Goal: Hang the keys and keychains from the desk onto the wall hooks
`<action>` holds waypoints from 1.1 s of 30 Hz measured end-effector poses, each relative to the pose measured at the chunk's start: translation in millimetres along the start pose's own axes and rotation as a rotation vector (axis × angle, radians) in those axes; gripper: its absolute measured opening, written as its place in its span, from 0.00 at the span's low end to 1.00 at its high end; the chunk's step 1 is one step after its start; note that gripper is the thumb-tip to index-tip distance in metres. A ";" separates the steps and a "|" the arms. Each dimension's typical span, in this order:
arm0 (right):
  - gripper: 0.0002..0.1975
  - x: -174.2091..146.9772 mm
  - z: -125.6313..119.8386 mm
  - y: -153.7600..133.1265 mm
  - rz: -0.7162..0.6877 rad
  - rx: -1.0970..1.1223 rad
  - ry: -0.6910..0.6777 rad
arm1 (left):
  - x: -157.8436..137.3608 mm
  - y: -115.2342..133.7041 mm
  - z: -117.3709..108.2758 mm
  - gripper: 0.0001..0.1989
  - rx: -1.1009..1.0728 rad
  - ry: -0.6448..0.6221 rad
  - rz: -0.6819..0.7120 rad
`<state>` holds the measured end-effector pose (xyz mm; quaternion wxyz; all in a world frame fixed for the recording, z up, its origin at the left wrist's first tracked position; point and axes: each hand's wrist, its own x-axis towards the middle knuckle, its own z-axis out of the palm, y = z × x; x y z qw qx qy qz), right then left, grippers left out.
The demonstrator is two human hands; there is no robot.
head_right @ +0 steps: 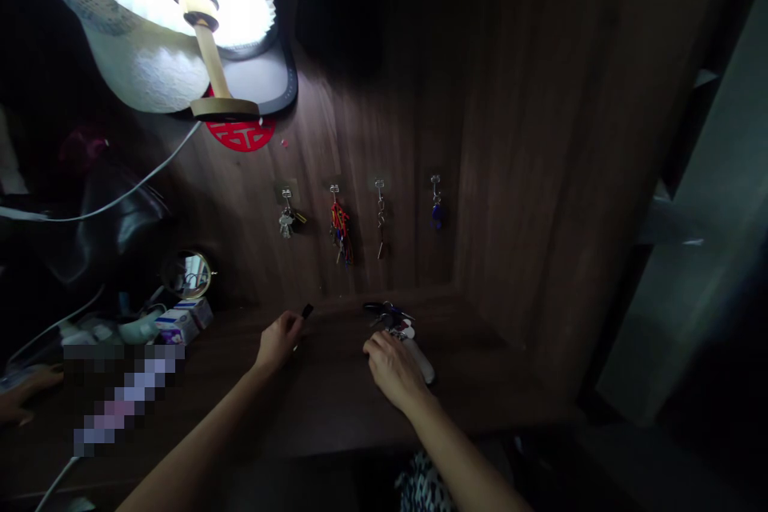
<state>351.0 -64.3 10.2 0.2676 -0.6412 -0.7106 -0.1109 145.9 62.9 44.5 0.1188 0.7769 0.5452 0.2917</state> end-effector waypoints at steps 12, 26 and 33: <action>0.13 0.2 -1.1 -0.5 -0.012 -0.002 0.001 | -46.7 8.3 30.8 0.18 -1.018 0.057 -0.077; 0.11 27.3 28.8 -34.1 0.206 0.734 0.075 | -48.5 4.5 31.2 0.25 -1.263 -0.116 -0.132; 0.11 43.0 39.6 -56.2 0.261 0.804 0.205 | -48.8 5.7 31.1 0.24 -1.126 -0.169 -0.076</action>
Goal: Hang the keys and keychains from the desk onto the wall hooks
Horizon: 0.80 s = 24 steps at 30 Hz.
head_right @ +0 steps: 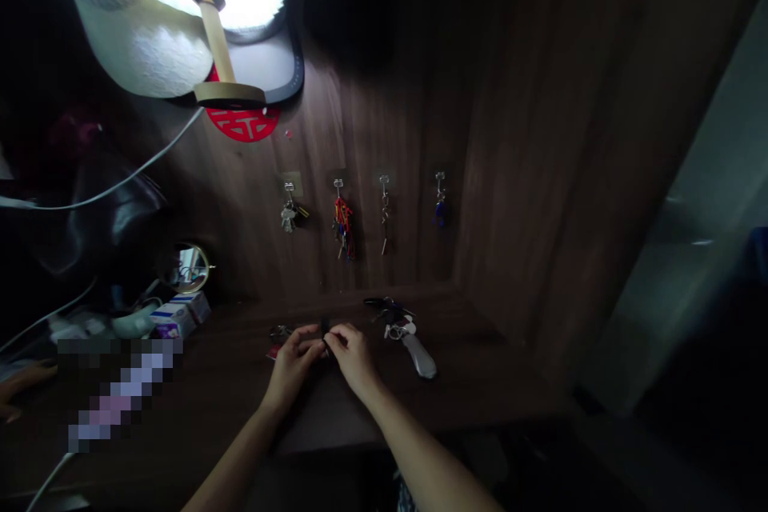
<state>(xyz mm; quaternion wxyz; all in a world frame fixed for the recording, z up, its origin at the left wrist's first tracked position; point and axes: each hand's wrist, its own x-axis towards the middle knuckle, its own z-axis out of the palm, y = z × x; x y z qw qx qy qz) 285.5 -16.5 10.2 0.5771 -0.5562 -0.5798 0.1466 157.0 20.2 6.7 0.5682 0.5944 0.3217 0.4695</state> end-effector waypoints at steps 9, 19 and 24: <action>0.13 5.5 -5.5 -0.9 0.195 0.319 0.115 | 1.3 -1.8 0.2 0.18 0.125 0.111 0.055; 0.13 51.9 -75.2 1.5 0.229 0.469 0.422 | -6.2 2.2 4.7 0.07 0.443 0.014 0.128; 0.12 84.6 -130.9 2.3 0.169 0.461 0.689 | -4.7 -0.3 3.8 0.07 0.482 -0.011 0.147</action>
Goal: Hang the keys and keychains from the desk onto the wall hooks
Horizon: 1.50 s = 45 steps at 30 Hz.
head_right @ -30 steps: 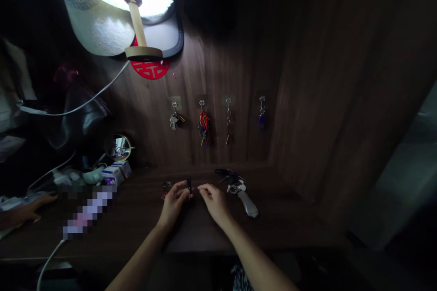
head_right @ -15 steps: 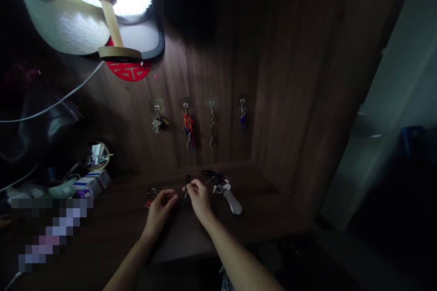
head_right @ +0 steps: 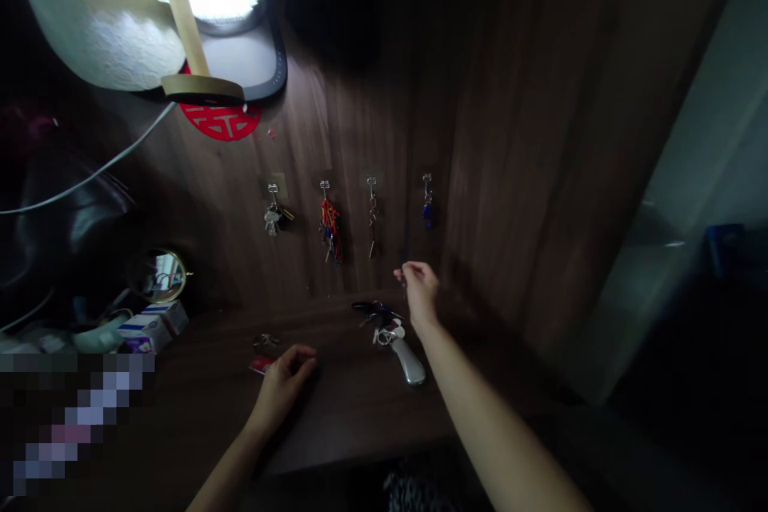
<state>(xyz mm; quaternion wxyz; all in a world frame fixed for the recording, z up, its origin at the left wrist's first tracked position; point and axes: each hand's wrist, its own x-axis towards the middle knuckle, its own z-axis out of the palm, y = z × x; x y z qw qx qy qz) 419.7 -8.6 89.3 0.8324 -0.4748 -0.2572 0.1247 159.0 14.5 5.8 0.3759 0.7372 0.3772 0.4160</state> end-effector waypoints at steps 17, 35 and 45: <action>0.06 59.1 54.2 -45.1 -0.105 0.008 -0.025 | -0.3 3.5 0.4 0.10 0.075 -0.045 -0.010; 0.03 78.0 98.8 -29.2 -0.114 -0.068 -0.022 | 3.1 0.4 2.2 0.08 0.073 -0.014 -0.011; 0.02 84.2 95.7 -26.6 -0.368 -0.019 -0.017 | 3.4 1.7 1.8 0.08 0.055 -0.023 -0.018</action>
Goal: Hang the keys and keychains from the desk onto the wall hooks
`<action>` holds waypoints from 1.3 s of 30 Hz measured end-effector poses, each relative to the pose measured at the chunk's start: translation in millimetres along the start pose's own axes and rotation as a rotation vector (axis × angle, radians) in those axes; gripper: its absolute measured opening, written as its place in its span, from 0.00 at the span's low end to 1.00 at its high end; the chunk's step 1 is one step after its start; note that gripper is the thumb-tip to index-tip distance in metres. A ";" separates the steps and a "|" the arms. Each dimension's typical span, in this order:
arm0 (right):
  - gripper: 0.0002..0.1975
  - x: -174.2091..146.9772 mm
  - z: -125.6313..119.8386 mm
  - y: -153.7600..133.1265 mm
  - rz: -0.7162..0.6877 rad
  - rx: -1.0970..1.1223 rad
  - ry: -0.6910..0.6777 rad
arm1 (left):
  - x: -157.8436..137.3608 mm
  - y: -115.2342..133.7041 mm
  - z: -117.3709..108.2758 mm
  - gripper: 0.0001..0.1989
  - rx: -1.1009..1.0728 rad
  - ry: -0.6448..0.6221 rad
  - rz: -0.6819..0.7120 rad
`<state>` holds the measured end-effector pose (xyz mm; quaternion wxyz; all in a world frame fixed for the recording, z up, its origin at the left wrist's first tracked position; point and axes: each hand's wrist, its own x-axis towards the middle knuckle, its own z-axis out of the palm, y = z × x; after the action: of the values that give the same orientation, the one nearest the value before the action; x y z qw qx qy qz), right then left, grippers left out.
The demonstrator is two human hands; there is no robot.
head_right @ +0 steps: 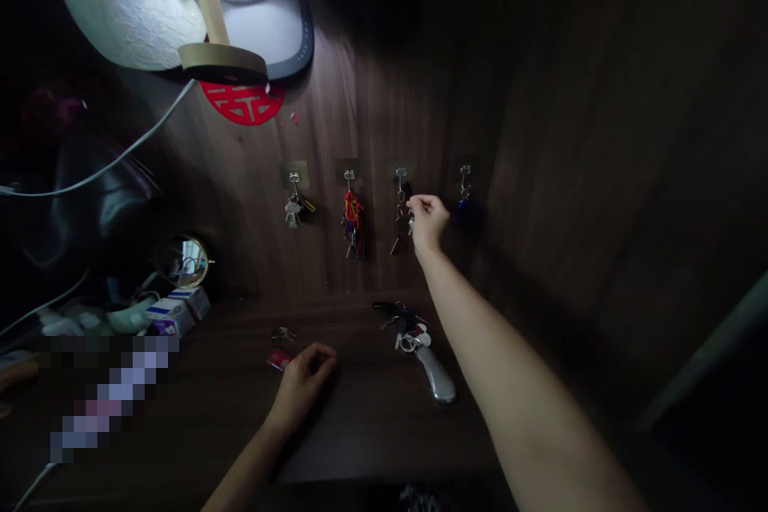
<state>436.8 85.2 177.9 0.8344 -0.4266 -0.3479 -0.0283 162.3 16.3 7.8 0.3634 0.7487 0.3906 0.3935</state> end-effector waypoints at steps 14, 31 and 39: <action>0.02 -4.2 5.0 3.2 0.180 -0.059 -0.035 | 0.7 -2.1 0.1 0.08 0.020 0.004 -0.008; 0.03 -3.4 2.6 -2.0 0.226 -0.062 -0.078 | 0.8 -4.2 0.5 0.08 0.010 0.008 0.017; 0.03 2.2 4.2 -10.4 0.178 0.004 -0.116 | 0.3 -2.3 0.7 0.07 -0.004 0.018 0.011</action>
<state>432.5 82.2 188.2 0.8127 -0.4552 -0.3566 0.0712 162.3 17.4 5.6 0.3593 0.7466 0.3889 0.4028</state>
